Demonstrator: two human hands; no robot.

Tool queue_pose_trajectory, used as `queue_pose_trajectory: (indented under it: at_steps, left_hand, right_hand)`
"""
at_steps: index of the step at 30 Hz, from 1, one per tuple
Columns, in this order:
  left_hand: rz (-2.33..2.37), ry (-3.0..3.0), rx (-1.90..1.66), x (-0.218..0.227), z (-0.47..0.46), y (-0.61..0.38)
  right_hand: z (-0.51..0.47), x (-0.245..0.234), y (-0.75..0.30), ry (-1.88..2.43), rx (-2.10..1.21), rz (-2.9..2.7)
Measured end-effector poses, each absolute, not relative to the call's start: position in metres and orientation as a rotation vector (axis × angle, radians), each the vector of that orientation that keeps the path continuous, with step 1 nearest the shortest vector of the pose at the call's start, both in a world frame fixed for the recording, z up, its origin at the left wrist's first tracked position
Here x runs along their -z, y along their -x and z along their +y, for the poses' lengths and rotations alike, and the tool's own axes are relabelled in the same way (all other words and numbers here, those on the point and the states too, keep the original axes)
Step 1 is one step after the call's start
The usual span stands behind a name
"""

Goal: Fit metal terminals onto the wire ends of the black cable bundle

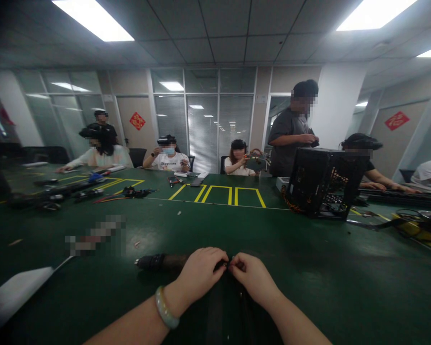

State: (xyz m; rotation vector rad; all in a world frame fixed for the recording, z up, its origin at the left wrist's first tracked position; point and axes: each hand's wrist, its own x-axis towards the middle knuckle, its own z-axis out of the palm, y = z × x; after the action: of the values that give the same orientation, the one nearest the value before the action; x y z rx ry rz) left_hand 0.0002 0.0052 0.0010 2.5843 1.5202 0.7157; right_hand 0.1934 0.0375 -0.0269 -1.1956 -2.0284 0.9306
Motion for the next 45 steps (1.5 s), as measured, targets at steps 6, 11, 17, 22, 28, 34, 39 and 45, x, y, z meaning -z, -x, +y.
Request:
queue_pose_trajectory:
  at_steps: [6,11,17,22,28,34,39,45]
  left_hand:
    - [1.544,-2.564,-0.703,-0.0024,0.0051,-0.0009]
    - [1.529,-2.559,-0.732,-0.0008,0.0059,0.0]
    - [1.516,-2.555,-0.751,0.0005,0.0063,0.0012]
    - [1.53,-2.575,-0.699,-0.0006,0.0056,-0.0002]
    - [1.541,-2.578,-0.691,-0.0021,0.0044,-0.0006]
    - [1.521,-2.55,-0.733,0.0003,0.0063,0.0002]
    - [1.515,-2.545,-0.756,0.0,0.006,0.0004]
    - [1.542,-2.547,-0.721,-0.0002,0.0052,0.0012]
  right_hand:
    - [0.0374,0.0269,-0.1939,1.199,-0.957,-2.035]
    - [0.0383,0.0281,-0.1949,1.201,-0.963,-2.035]
    - [0.0386,0.0286,-0.1932,1.187,-0.953,-2.025]
    - [0.0387,0.0297,-0.194,1.173,-0.953,-2.022]
    - [0.0363,0.0255,-0.1946,1.17,-0.971,-2.017]
    - [0.0365,0.0262,-0.1936,1.179,-0.994,-2.01]
    - [0.037,0.0275,-0.194,1.196,-0.99,-2.013]
    - [0.0356,0.0258,-0.1936,1.174,-0.989,-2.015]
